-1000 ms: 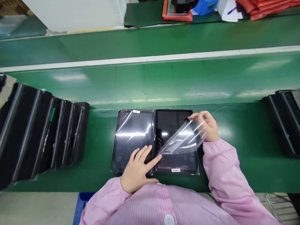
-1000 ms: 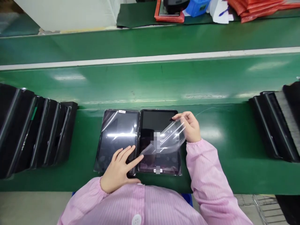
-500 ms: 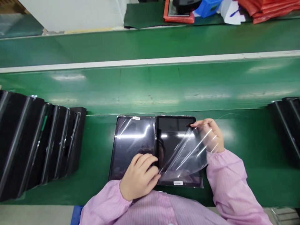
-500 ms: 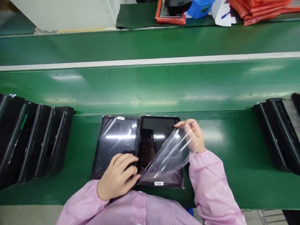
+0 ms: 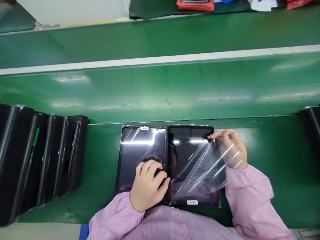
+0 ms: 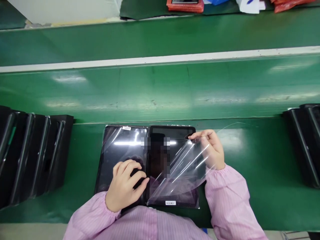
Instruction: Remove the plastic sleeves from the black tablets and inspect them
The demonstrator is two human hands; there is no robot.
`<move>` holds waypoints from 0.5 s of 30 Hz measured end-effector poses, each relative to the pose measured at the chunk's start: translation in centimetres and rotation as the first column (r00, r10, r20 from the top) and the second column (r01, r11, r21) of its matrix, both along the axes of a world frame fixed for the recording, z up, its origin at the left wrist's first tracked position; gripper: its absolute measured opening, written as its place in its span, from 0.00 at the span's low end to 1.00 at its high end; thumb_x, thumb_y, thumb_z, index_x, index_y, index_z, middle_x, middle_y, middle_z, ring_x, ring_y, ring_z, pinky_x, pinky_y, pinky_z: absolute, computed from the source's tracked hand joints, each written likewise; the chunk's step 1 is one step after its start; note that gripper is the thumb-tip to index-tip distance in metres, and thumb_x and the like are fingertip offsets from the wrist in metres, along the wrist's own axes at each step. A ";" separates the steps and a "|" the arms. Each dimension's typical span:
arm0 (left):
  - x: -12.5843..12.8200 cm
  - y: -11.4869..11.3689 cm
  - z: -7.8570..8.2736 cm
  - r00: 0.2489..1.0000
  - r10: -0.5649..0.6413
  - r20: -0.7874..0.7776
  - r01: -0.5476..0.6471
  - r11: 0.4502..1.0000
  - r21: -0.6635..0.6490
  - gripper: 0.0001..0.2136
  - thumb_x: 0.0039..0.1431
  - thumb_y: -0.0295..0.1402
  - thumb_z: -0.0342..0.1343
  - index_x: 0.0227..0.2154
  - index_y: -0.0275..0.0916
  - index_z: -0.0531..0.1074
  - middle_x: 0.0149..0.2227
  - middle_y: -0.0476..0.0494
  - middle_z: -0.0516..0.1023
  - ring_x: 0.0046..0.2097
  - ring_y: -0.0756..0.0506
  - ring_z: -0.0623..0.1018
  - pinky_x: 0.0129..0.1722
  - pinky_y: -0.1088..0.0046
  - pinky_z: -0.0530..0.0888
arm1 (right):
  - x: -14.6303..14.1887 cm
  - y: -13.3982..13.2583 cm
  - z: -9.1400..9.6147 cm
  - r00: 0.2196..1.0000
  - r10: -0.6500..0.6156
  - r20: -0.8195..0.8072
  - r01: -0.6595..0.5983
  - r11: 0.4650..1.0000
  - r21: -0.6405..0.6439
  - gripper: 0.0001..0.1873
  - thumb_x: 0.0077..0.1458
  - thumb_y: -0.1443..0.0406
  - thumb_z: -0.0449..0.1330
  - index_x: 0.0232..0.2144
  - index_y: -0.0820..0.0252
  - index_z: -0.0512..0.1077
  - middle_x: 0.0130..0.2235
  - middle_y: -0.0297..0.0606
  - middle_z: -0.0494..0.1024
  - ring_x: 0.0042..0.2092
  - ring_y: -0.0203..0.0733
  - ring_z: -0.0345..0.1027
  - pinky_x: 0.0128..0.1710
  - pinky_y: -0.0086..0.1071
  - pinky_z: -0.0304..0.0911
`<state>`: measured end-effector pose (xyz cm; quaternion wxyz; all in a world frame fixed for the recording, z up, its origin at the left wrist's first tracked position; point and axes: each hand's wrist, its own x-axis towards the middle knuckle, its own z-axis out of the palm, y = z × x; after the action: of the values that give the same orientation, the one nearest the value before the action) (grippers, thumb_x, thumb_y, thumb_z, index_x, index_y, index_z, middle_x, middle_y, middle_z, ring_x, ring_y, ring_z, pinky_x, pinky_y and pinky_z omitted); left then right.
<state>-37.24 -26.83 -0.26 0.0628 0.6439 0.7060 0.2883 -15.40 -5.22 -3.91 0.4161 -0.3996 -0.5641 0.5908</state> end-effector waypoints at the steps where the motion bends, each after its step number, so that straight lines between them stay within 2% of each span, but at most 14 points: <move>1: 0.0 0.0 0.0 1.000 0.004 0.003 -0.004 1.000 -0.002 0.06 0.63 0.34 0.56 0.33 0.42 0.78 0.37 0.45 0.78 0.46 0.42 0.74 0.50 0.62 0.62 | 0.0 0.0 0.0 1.000 0.003 -0.007 -0.003 1.000 0.004 0.06 0.59 0.56 0.62 0.33 0.45 0.69 0.34 0.34 0.81 0.39 0.53 0.75 0.42 0.47 0.69; 4: 0.2 0.0 -0.1 0.999 0.001 -0.046 -0.003 0.999 -0.042 0.11 0.65 0.35 0.54 0.46 0.42 0.78 0.42 0.41 0.78 0.49 0.40 0.73 0.51 0.61 0.62 | 0.1 0.0 -0.1 1.000 0.015 -0.001 -0.015 1.000 0.019 0.05 0.60 0.57 0.62 0.34 0.45 0.68 0.34 0.34 0.81 0.40 0.53 0.75 0.42 0.47 0.69; 8: 0.3 0.2 -0.2 0.992 -0.023 -0.124 0.007 0.991 -0.132 0.20 0.65 0.36 0.50 0.58 0.39 0.71 0.52 0.34 0.74 0.54 0.37 0.70 0.54 0.58 0.61 | 0.3 0.0 -0.1 0.999 0.029 0.043 -0.030 0.999 0.038 0.05 0.60 0.56 0.61 0.34 0.45 0.67 0.35 0.34 0.81 0.39 0.54 0.76 0.42 0.48 0.70; 11: 0.3 0.4 -0.4 0.988 -0.026 -0.152 0.005 0.990 -0.140 0.23 0.64 0.36 0.49 0.59 0.35 0.69 0.56 0.31 0.71 0.58 0.35 0.67 0.56 0.56 0.59 | 0.5 -0.1 0.0 0.998 0.047 0.042 -0.049 0.997 0.055 0.06 0.60 0.57 0.62 0.34 0.47 0.68 0.35 0.34 0.81 0.39 0.52 0.76 0.42 0.47 0.71; 15: 0.0 0.4 -0.3 0.992 -0.038 -0.118 0.022 0.991 -0.129 0.21 0.64 0.33 0.48 0.59 0.37 0.69 0.57 0.33 0.71 0.59 0.37 0.67 0.58 0.58 0.59 | 0.6 -0.1 0.3 0.998 0.063 0.015 -0.064 0.996 0.061 0.12 0.55 0.58 0.67 0.29 0.50 0.67 0.32 0.36 0.79 0.38 0.50 0.75 0.41 0.46 0.71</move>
<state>-37.21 -26.39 -0.54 0.0657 0.6653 0.7156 0.2024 -14.76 -5.28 -3.61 0.4055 -0.3723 -0.5973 0.5833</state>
